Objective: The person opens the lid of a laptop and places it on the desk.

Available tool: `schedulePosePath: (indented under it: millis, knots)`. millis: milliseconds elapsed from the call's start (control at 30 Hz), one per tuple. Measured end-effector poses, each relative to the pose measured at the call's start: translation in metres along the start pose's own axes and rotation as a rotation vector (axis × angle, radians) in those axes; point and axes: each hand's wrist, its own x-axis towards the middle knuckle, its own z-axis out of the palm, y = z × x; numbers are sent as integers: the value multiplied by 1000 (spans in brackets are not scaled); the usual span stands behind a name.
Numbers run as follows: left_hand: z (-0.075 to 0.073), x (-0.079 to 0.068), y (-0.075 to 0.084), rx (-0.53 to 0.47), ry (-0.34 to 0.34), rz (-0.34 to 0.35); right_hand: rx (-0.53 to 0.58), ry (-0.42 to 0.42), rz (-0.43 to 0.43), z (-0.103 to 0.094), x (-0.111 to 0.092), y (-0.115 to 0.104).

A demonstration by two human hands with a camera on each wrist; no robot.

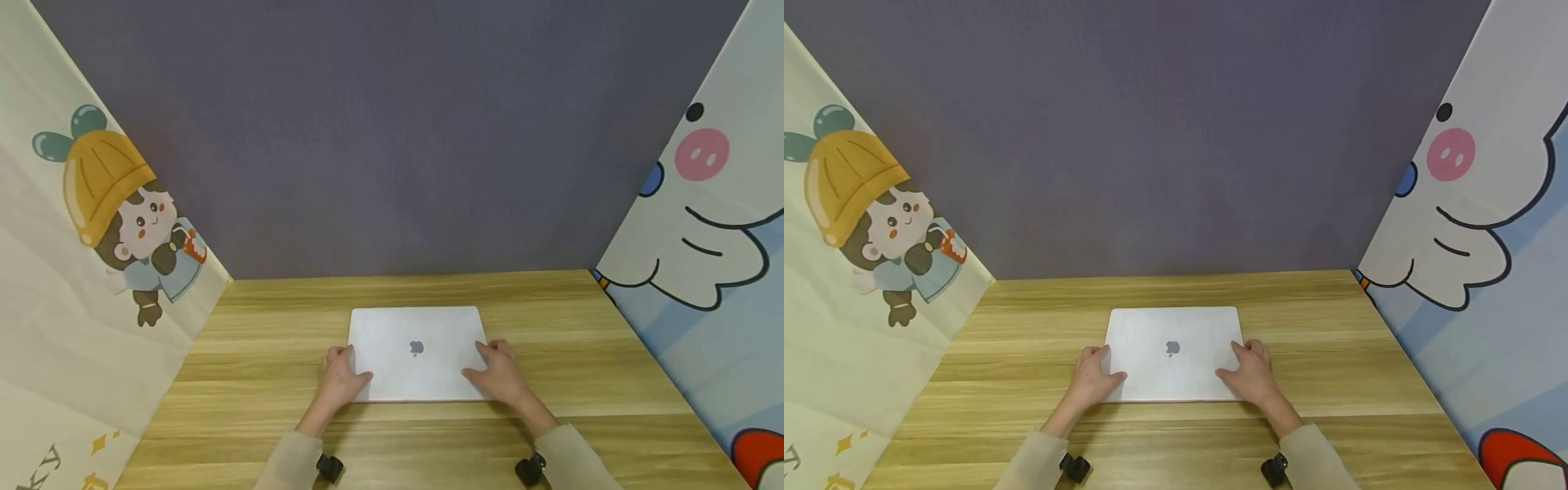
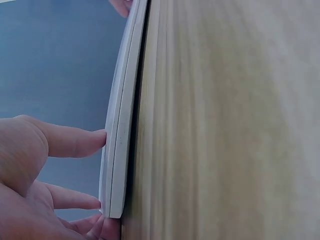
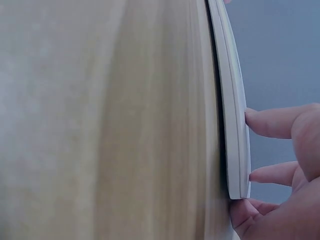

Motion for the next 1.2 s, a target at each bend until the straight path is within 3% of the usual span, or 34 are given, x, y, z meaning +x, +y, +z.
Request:
schedulePosePath:
  millis: [367,667,1200]
  knots:
    - [-1,-12,-3,5,14,22,12,-4,-26,-2,-12,-3]
    - [-2,-22,-3,-12,-6,-1,0,-2,-39,1,-21,0]
    - [-5,-40,-3,-5,-17,36,22,-3,-42,-2,-41,-3]
